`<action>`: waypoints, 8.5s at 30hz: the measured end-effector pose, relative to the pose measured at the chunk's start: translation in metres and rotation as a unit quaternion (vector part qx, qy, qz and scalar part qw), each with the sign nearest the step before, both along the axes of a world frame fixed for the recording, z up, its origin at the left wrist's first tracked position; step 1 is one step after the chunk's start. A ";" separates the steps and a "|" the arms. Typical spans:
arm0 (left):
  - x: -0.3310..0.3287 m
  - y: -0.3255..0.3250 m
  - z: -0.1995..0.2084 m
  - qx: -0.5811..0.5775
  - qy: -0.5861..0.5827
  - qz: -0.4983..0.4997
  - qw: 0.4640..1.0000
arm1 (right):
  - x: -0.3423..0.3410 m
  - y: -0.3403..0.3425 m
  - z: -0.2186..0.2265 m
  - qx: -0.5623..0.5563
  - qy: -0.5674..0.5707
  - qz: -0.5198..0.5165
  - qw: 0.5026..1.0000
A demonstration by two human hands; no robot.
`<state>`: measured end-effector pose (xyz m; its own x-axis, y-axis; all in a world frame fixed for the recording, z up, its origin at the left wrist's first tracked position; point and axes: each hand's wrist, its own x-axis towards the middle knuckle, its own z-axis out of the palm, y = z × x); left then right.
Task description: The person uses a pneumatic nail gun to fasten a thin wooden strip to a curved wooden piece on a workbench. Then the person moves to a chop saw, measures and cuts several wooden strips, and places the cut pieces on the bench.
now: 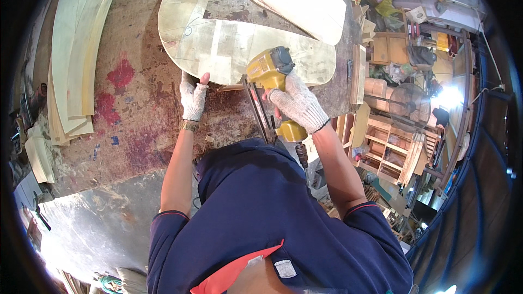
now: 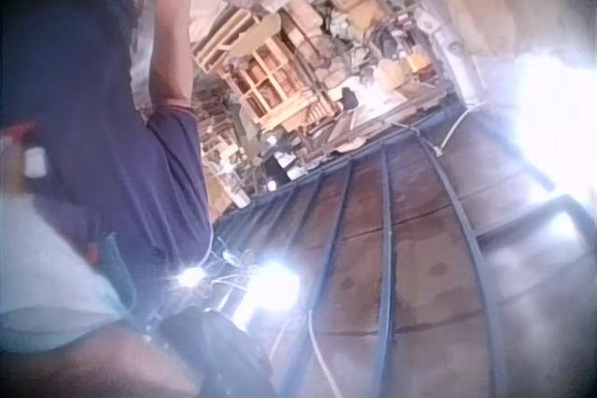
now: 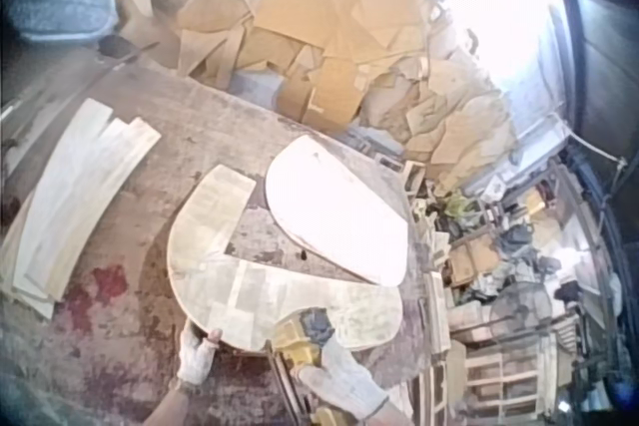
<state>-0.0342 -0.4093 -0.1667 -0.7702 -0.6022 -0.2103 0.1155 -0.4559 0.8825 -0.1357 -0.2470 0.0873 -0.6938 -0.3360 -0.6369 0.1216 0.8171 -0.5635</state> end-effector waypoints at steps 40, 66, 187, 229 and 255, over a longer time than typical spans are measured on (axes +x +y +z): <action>0.011 0.079 0.047 -0.089 -0.165 0.236 0.954 | -0.014 0.304 -0.051 0.119 0.240 -0.204 0.942; 0.213 0.208 0.056 -0.110 -0.306 0.422 0.847 | -0.057 0.269 -0.152 0.025 0.518 0.012 0.855; 0.961 -0.631 0.079 0.122 -0.133 0.444 0.878 | 0.413 -0.597 -0.254 -0.233 -0.130 -0.280 0.922; 0.802 -0.493 0.127 0.143 -0.170 0.554 0.803 | 0.194 -0.660 -0.111 0.076 0.345 -0.063 0.933; 0.798 -0.465 0.129 0.140 -0.187 0.579 0.781 | 0.219 -0.788 -0.201 0.090 0.269 0.056 0.957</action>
